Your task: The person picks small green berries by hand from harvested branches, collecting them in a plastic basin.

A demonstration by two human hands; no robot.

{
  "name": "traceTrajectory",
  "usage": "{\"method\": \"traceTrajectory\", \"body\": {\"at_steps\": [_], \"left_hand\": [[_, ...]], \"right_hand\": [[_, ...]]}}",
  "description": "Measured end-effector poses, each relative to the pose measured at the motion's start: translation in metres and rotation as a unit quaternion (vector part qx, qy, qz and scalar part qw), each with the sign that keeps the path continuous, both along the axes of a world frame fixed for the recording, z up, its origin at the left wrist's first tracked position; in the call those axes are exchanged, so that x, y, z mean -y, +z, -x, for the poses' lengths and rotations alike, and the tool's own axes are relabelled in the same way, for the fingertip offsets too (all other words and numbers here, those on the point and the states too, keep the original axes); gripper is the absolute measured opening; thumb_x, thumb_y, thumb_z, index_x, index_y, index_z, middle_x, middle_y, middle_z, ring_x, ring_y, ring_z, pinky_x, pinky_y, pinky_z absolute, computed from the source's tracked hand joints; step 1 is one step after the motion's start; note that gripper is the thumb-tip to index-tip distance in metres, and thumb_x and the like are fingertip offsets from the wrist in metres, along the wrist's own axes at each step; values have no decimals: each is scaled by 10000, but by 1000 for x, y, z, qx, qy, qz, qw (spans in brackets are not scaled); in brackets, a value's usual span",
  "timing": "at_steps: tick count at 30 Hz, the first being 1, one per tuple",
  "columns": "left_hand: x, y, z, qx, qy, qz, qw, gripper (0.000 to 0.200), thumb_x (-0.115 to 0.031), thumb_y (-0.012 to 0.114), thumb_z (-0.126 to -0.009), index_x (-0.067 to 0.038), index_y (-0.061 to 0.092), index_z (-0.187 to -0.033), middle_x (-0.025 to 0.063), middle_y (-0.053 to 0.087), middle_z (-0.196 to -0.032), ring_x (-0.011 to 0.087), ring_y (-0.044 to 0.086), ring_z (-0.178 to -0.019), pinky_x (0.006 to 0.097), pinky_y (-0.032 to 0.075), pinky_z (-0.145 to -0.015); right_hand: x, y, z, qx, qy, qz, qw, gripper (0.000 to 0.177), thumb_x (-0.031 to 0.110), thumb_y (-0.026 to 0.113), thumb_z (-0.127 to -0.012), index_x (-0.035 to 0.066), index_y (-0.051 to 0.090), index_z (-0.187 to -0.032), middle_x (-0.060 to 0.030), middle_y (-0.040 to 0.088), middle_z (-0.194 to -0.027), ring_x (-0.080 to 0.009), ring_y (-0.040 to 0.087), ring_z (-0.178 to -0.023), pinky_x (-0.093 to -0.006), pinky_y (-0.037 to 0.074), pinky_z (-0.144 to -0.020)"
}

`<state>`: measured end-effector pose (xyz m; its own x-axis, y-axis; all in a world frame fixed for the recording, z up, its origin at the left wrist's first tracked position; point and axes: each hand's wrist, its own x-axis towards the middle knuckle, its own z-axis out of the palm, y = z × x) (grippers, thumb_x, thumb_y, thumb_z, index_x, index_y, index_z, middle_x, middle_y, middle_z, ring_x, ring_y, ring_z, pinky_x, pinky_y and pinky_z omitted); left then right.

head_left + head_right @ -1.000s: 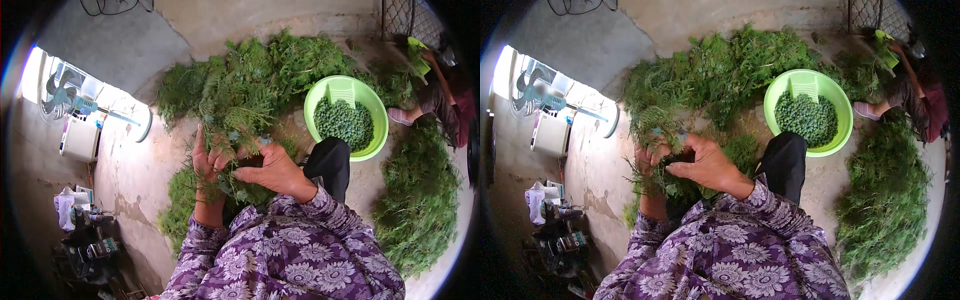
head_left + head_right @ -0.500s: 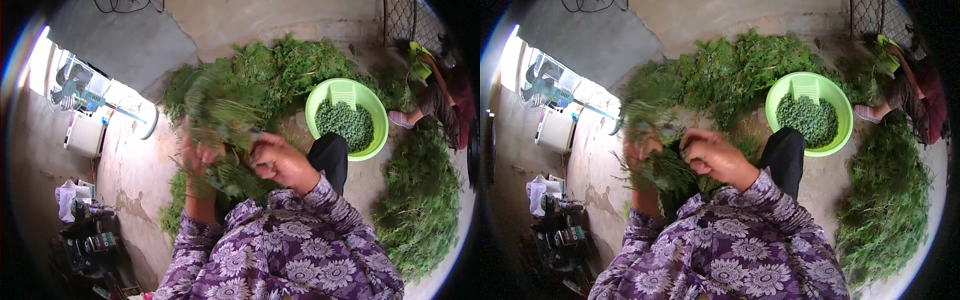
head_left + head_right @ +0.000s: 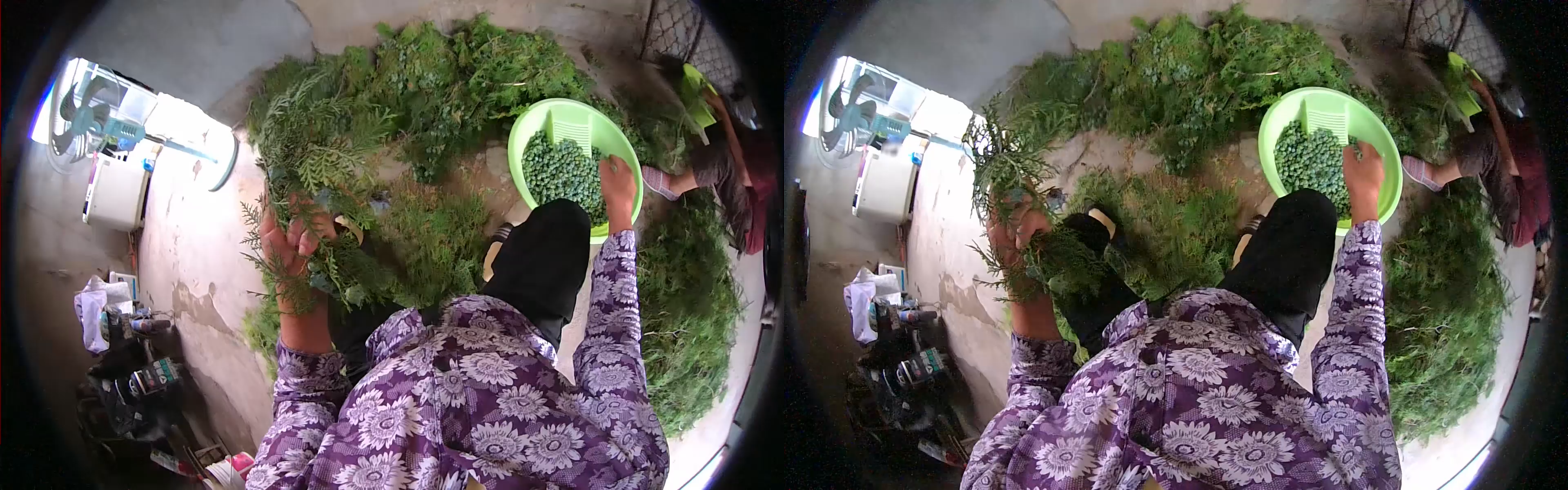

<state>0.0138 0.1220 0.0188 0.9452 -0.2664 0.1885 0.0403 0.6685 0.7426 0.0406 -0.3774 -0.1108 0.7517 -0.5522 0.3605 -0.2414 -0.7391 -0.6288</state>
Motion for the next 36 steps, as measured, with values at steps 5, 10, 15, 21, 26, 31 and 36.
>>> {"method": "traceTrajectory", "body": {"at_steps": [5,10,15,21,26,31,36], "left_hand": [[-33,-18,-5,26,49,-56,997,278,-293,394,-875,-53,472,-992,-55,370,-500,101,410,-409,309,425,-536],[-95,-75,-26,177,-17,-29,984,480,-329,470,-803,19,441,-1132,176,535,-995,203,541,-666,300,458,-500],[-73,-66,-24,6,213,10,977,246,-241,387,-863,-41,473,-976,-32,389,-483,49,304,-309,188,307,-277],[-71,-66,-30,-265,308,-49,912,271,-282,359,-868,-46,483,-818,-52,273,-410,68,268,-282,183,262,-265],[-84,-88,-47,-173,225,21,959,285,-301,368,-874,-40,477,-835,-53,281,-411,63,305,-320,192,285,-329],[-79,-103,-62,-61,258,-128,956,437,-228,558,-784,30,419,-1109,-56,353,-479,90,379,-407,279,380,-446],[-56,-109,-90,-78,172,10,982,349,-206,398,-875,2,407,-1156,-16,420,-546,71,324,-359,261,412,-422]], "right_hand": [[-31,-25,-12,-85,26,-116,989,399,314,557,-758,16,573,-1024,-146,602,-959,-265,563,-906,-327,415,-798],[-77,-35,-25,-124,130,-315,932,307,232,577,-764,3,596,-966,-113,620,-880,-172,581,-797,-267,436,-714],[-132,-65,-31,-217,205,-187,936,299,244,554,-746,34,591,-955,-148,608,-902,-222,603,-761,-296,453,-690],[-171,-76,-21,-290,358,-86,884,309,244,551,-722,6,568,-918,-174,586,-788,-299,579,-706,-360,450,-660],[-177,-79,-27,-336,393,-45,855,265,209,546,-705,-14,550,-847,-210,555,-748,-361,545,-697,-430,427,-642],[-172,-92,-22,-394,411,5,822,255,210,556,-706,-17,528,-819,-219,554,-760,-384,530,-753,-447,418,-673],[-173,-97,-18,-401,429,30,809,245,196,580,-705,-4,512,-829,-218,553,-794,-389,520,-782,-447,415,-689]]}}
